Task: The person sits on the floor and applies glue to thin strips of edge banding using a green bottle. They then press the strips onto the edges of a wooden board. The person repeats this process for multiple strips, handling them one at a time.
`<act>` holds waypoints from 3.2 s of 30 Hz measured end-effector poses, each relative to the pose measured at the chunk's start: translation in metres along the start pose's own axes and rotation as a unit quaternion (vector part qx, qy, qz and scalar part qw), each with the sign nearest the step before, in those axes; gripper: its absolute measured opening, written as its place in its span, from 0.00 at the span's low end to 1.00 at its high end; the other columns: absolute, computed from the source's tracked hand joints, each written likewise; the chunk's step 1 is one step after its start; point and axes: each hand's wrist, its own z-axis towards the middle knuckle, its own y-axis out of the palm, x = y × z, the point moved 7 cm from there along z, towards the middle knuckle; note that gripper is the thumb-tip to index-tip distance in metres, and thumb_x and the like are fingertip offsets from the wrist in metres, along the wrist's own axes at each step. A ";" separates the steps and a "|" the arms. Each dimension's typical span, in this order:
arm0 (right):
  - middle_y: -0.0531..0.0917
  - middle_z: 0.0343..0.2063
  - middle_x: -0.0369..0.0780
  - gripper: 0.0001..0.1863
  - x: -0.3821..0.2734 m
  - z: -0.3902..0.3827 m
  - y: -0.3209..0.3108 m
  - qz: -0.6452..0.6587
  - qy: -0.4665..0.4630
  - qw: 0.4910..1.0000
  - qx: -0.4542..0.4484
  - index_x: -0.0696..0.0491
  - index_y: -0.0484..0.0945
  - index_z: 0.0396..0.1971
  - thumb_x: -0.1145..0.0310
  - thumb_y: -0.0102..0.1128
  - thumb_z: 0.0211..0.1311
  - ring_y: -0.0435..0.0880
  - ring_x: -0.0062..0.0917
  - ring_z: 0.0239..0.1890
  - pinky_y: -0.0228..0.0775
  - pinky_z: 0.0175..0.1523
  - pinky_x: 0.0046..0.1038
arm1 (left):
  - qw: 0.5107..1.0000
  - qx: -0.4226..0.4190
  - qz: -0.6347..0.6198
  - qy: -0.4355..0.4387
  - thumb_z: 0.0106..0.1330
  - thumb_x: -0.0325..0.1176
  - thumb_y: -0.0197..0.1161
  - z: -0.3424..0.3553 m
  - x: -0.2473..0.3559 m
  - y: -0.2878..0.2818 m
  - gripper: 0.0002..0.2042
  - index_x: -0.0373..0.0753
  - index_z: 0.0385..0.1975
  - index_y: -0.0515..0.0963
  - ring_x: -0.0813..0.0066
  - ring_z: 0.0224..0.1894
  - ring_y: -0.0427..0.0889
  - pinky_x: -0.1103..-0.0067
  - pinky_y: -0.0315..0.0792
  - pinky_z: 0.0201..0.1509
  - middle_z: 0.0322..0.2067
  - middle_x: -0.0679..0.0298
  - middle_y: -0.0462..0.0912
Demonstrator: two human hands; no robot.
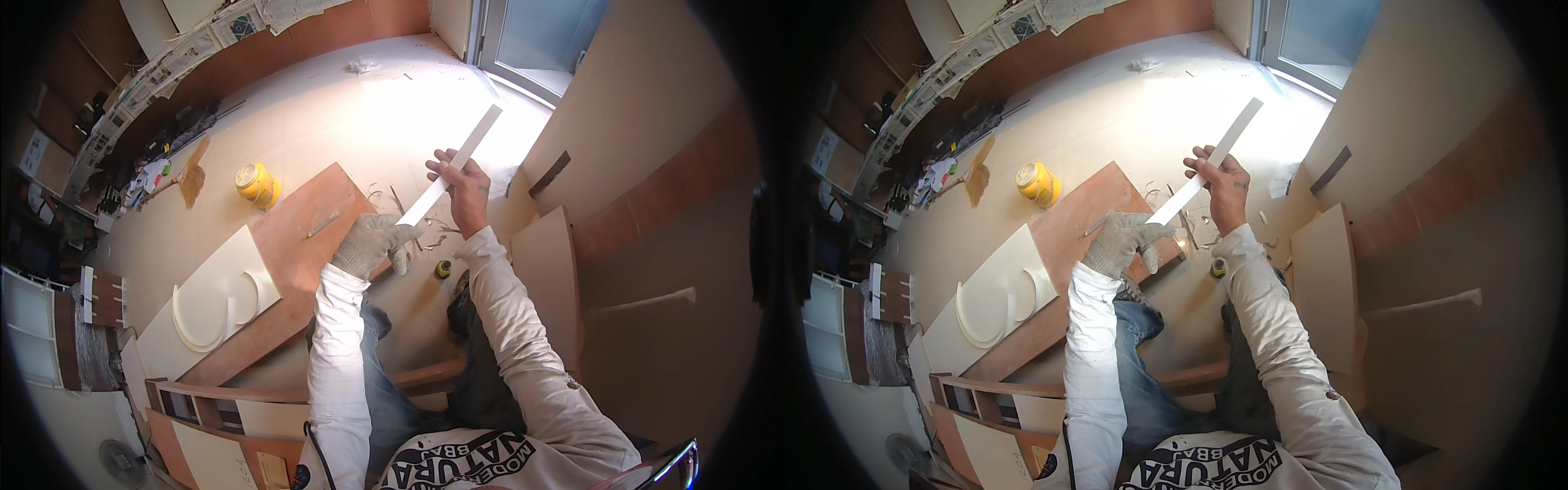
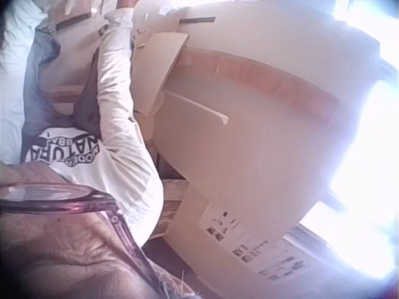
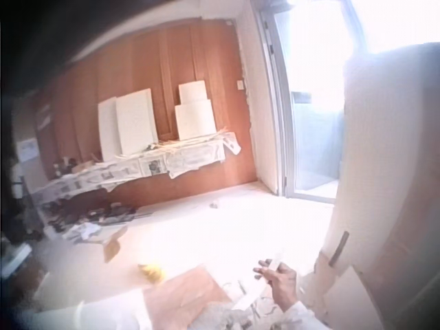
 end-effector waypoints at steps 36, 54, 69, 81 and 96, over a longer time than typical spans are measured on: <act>0.76 0.43 0.43 0.21 -0.006 0.016 -0.053 0.196 0.035 0.980 0.031 0.55 0.62 0.54 0.65 0.53 0.65 0.78 0.32 0.46 0.73 0.47 0.32 | 0.969 0.229 -0.036 0.088 0.58 0.21 0.66 -0.002 -0.008 -0.052 0.17 0.33 0.49 0.77 0.79 0.45 0.79 0.84 0.74 0.51 0.46 0.61 0.82; 0.79 0.40 0.51 0.13 0.029 -0.027 0.014 0.203 0.141 0.966 -0.075 0.64 0.66 0.47 0.70 0.46 0.70 0.84 0.35 0.38 0.84 0.39 0.28 | 0.955 0.267 -0.017 0.130 0.67 0.26 0.57 -0.002 -0.001 -0.039 0.16 0.34 0.55 0.74 0.76 0.41 0.82 0.80 0.77 0.47 0.44 0.60 0.82; 0.79 0.39 0.45 0.10 0.045 -0.012 -0.036 0.128 0.196 0.970 0.068 0.60 0.70 0.41 0.70 0.53 0.65 0.82 0.32 0.39 0.76 0.38 0.29 | 0.990 0.135 0.030 0.023 0.65 0.30 0.60 0.009 0.006 -0.096 0.21 0.27 0.56 0.69 0.71 0.34 0.83 0.79 0.78 0.38 0.31 0.57 0.83; 0.81 0.37 0.47 0.13 0.127 -0.105 -0.037 0.106 0.401 0.910 -0.007 0.63 0.71 0.47 0.72 0.50 0.68 0.85 0.34 0.36 0.81 0.38 0.27 | 0.963 0.110 -0.241 -0.048 0.60 0.28 0.64 -0.051 -0.144 -0.147 0.18 0.33 0.51 0.73 0.67 0.35 0.83 0.73 0.78 0.42 0.31 0.57 0.83; 0.70 0.56 0.53 0.34 0.249 -0.189 -0.223 -0.244 0.695 0.676 0.025 0.63 0.53 0.64 0.52 0.46 0.70 0.73 0.41 0.57 0.67 0.60 0.43 | 0.936 0.340 -0.004 -0.091 0.62 0.29 0.63 -0.085 -0.315 -0.239 0.18 0.32 0.52 0.74 0.72 0.49 0.79 0.77 0.72 0.54 0.47 0.58 0.80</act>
